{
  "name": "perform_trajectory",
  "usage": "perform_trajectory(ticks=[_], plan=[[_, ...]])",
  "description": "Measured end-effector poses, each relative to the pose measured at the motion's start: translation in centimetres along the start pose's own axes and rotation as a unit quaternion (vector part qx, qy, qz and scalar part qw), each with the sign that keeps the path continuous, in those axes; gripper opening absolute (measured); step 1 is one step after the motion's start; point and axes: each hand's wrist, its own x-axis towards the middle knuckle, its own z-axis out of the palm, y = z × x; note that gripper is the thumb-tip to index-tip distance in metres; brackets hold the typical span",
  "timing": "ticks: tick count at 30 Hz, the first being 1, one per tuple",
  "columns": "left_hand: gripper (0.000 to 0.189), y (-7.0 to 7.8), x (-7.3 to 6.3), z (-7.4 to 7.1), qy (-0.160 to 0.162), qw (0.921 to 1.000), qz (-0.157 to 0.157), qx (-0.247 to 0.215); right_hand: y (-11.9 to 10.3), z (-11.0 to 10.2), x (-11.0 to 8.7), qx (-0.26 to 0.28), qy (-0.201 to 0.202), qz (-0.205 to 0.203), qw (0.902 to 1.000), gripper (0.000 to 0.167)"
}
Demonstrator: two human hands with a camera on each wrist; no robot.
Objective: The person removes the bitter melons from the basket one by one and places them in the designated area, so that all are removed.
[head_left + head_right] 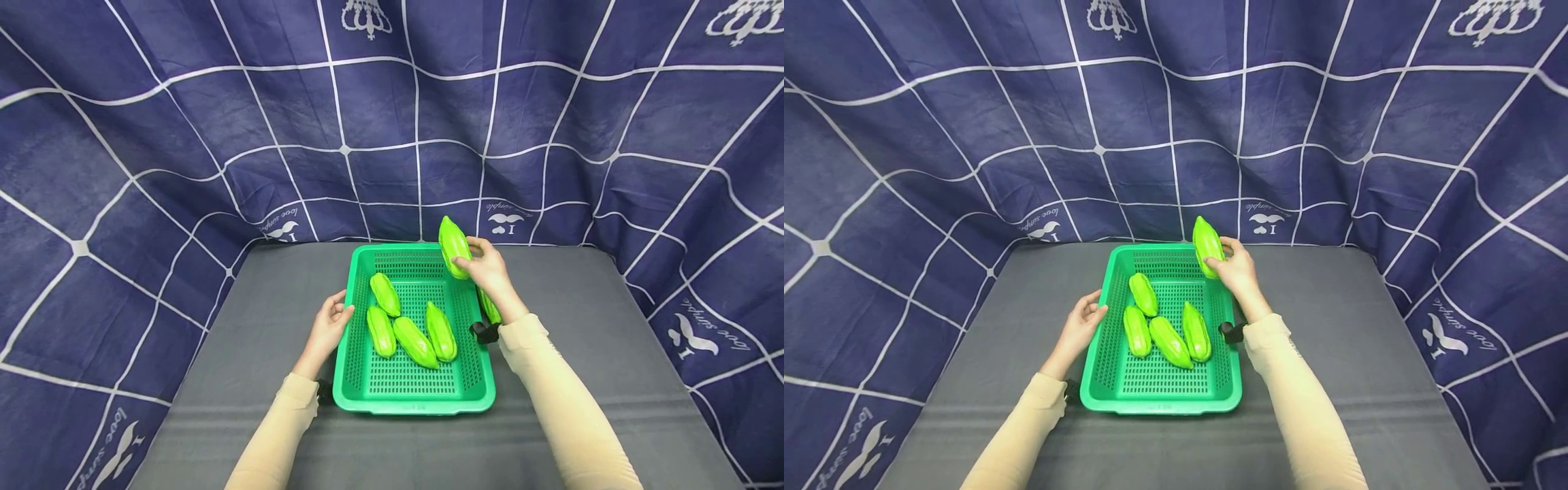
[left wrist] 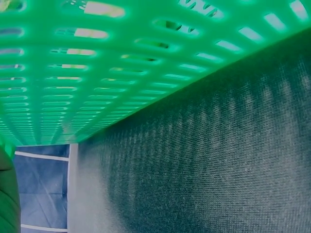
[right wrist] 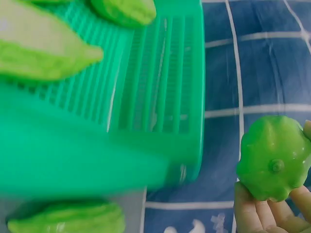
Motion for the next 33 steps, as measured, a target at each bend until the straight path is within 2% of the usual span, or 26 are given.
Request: perform_trajectory(ticks=[8,14,21,33], plan=[[0.055,-0.6,-0.1,-0.1,0.007,1.0000,-0.001,0.001,2.8,-3.3,0.1,0.001,0.041,0.018,0.9990,0.065],[0.055,-0.7,0.1,-0.1,0.011,0.9999,0.013,0.004,5.0,-4.6,0.1,-0.007,0.080,0.046,0.9957,0.067],[0.055,-0.6,0.3,0.0,0.008,0.9999,0.010,-0.007,7.7,-5.3,-0.1,-0.040,0.103,0.084,0.9903,0.065],[0.055,-0.6,0.1,0.0,0.007,0.9998,0.010,-0.014,11.6,-4.9,-0.7,-0.083,0.099,0.119,0.9844,0.064]])
